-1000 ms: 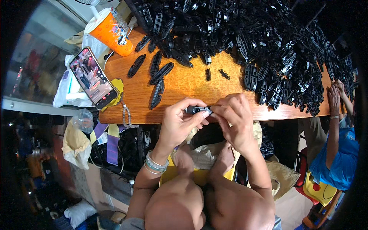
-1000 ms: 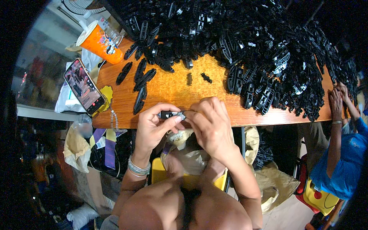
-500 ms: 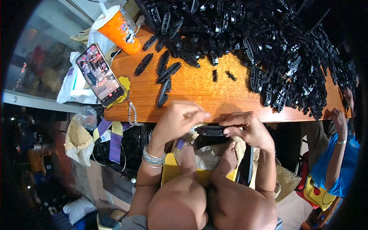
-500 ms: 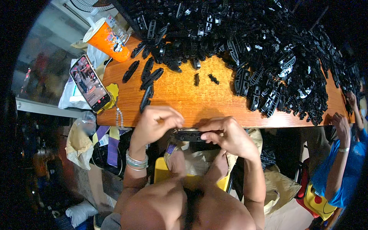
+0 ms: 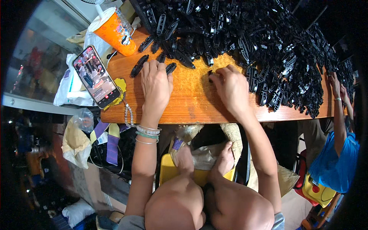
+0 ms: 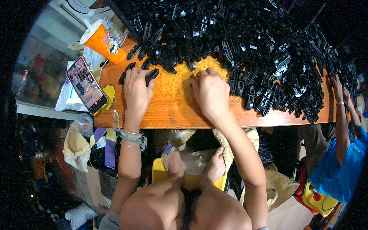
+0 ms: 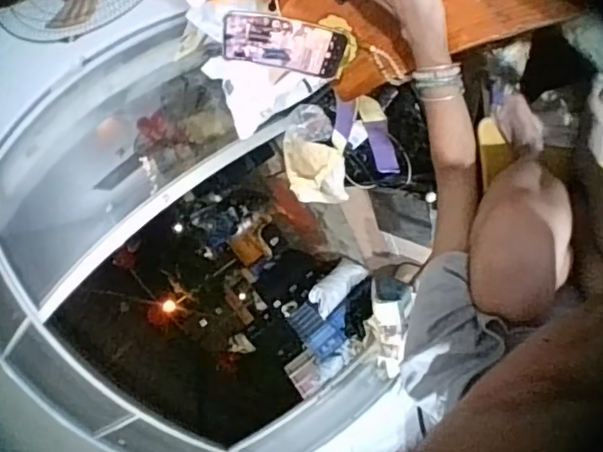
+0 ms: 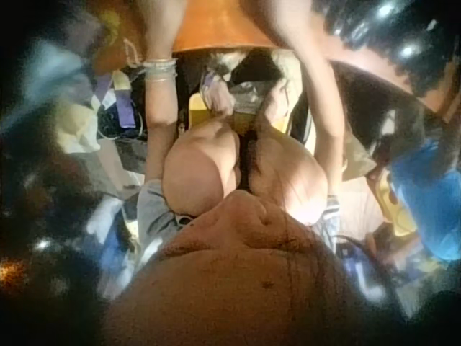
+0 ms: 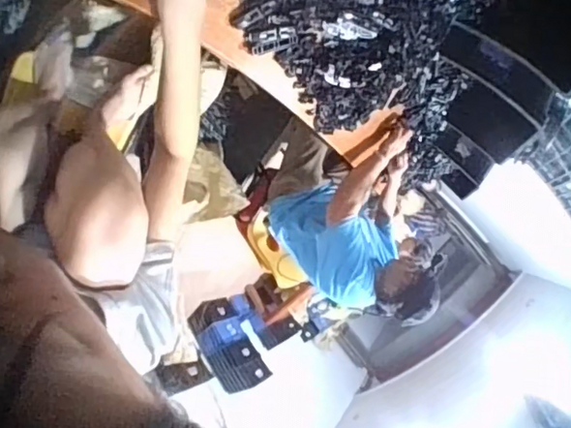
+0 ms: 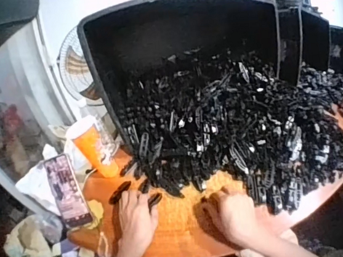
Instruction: The person assembles small plastic components by hand on a wooden table.
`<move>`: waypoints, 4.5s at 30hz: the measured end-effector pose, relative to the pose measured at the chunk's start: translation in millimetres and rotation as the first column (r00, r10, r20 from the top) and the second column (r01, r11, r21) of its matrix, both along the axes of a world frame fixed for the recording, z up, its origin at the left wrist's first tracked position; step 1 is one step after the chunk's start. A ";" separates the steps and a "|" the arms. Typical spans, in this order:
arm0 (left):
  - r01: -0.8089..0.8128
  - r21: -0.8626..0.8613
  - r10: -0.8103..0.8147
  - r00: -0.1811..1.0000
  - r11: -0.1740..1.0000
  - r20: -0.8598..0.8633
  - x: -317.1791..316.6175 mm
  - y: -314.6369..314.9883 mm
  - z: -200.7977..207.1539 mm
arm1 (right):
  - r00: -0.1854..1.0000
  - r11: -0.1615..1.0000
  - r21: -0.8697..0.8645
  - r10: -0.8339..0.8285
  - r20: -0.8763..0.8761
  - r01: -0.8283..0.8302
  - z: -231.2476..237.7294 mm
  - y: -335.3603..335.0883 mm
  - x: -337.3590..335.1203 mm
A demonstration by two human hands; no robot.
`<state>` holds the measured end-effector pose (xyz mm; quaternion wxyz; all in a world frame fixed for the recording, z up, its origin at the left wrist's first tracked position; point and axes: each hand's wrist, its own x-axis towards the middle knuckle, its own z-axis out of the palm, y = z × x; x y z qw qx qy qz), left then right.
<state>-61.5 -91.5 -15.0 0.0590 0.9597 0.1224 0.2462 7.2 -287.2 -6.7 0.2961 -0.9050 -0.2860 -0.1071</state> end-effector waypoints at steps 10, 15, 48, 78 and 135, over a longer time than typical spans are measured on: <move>0.108 -0.817 0.008 0.991 0.566 0.137 -33.0 -30.1 16.6 | 0.991 0.984 0.163 0.046 0.127 -0.067 -28.5 -7.5 -21.7; 0.335 -0.903 -0.108 0.942 0.267 0.317 -46.2 -42.9 4.2 | 0.984 0.890 0.424 0.176 0.017 -0.167 -11.3 -13.3 -36.3; 0.166 -0.983 -0.241 0.960 0.083 0.141 -58.7 -61.6 14.2 | 0.907 0.880 0.222 0.409 0.098 -0.421 13.2 -17.5 -52.3; -0.157 -0.379 0.137 0.987 0.912 -0.081 -59.3 -7.9 -4.1 | 0.972 0.991 0.110 -0.094 0.217 0.072 -2.4 -23.7 -1.5; 0.286 -0.507 -0.171 0.950 0.813 0.261 2.1 23.6 -2.6 | 0.724 0.881 0.346 0.466 -0.509 -0.324 6.0 -72.7 -70.0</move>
